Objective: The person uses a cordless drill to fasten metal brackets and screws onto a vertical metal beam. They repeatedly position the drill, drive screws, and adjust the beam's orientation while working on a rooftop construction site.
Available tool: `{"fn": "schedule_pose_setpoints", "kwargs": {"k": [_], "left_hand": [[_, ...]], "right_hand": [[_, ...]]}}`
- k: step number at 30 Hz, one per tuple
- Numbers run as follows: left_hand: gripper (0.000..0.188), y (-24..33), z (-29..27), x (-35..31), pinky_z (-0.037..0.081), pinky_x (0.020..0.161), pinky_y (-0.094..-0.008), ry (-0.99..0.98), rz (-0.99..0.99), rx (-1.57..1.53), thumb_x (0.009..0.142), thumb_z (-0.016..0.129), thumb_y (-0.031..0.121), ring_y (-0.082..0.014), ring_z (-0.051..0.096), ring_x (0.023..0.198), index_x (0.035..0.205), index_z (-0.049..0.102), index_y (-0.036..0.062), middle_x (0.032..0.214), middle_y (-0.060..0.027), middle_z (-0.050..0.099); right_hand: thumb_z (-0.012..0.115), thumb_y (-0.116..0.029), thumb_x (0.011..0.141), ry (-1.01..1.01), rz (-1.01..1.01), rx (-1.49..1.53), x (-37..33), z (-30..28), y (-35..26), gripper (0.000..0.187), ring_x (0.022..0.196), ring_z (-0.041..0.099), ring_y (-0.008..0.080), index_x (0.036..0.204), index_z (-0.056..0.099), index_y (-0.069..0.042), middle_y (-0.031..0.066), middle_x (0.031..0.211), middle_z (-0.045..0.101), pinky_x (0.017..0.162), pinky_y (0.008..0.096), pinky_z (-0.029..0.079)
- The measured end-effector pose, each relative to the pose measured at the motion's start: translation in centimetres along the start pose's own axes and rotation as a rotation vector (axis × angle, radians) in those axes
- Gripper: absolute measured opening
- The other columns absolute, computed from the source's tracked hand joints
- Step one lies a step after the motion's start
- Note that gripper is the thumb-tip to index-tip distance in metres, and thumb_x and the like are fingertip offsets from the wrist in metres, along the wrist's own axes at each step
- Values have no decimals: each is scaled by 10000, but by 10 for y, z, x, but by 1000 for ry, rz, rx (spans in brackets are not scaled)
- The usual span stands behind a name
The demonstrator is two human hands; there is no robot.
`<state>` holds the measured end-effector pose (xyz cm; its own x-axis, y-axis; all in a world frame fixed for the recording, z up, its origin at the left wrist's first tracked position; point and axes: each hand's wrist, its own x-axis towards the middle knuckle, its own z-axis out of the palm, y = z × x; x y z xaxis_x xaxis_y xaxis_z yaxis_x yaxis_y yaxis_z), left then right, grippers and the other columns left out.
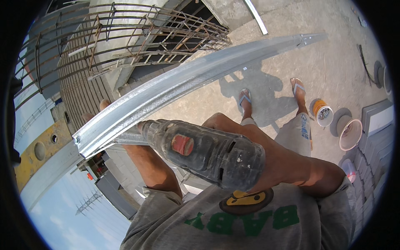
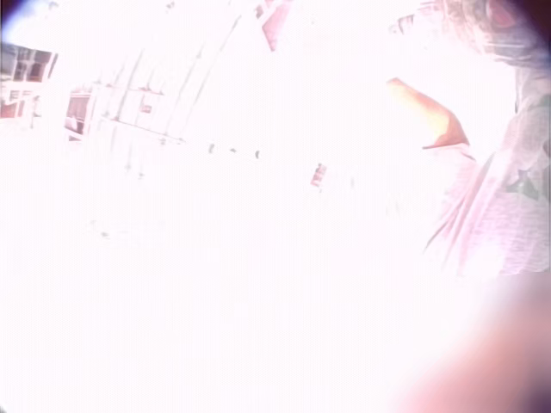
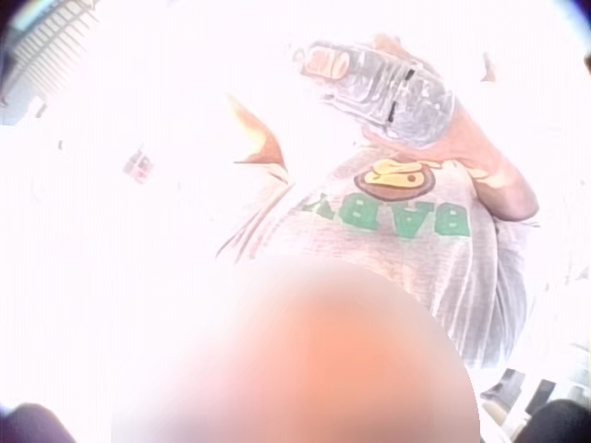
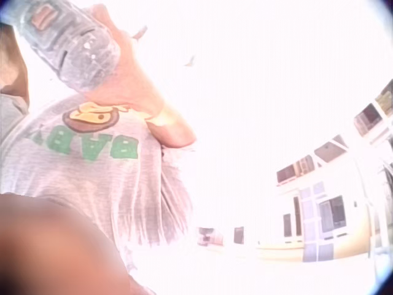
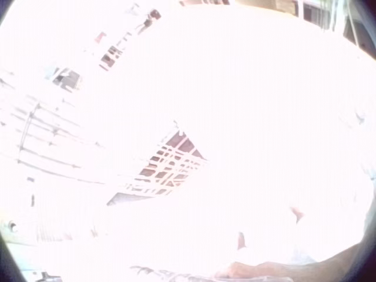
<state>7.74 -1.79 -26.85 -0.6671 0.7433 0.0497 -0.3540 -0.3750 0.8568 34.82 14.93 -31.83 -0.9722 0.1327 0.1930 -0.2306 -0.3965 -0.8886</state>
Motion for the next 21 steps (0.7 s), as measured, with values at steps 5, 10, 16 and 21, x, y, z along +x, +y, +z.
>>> {"fn": "schedule_pose_setpoints", "kwargs": {"k": [5,10,16,21], "left_hand": [[793,2,-2,2,339,572,-353,-12,4,-12,967,285,707,-177,408,472,695,617,40,524,-153,558],[794,4,-6,4,348,579,-355,-18,2,-29,965,287,710,-180,420,478,701,619,38,533,-158,565],[796,4,-9,2,360,586,-357,-29,17,-50,962,289,714,-185,435,485,709,621,36,544,-163,575],[797,4,-10,2,369,593,-358,-47,19,-61,959,291,717,-188,447,491,715,623,35,553,-167,582]], "right_hand": [[849,-168,776,-35,229,153,3,-6,-15,574,1094,596,208,1248,557,-23,104,1193,544,926,315,486],[824,-159,802,-67,329,138,6,-4,-25,548,1108,600,190,1258,551,-24,96,1186,549,935,313,483],[817,-153,804,-99,400,143,15,-10,-38,554,1153,597,171,1268,543,-24,82,1205,553,985,288,476],[856,-238,725,-115,345,70,21,-12,-42,660,1022,652,214,1238,510,-7,93,1140,559,876,314,511]]}}
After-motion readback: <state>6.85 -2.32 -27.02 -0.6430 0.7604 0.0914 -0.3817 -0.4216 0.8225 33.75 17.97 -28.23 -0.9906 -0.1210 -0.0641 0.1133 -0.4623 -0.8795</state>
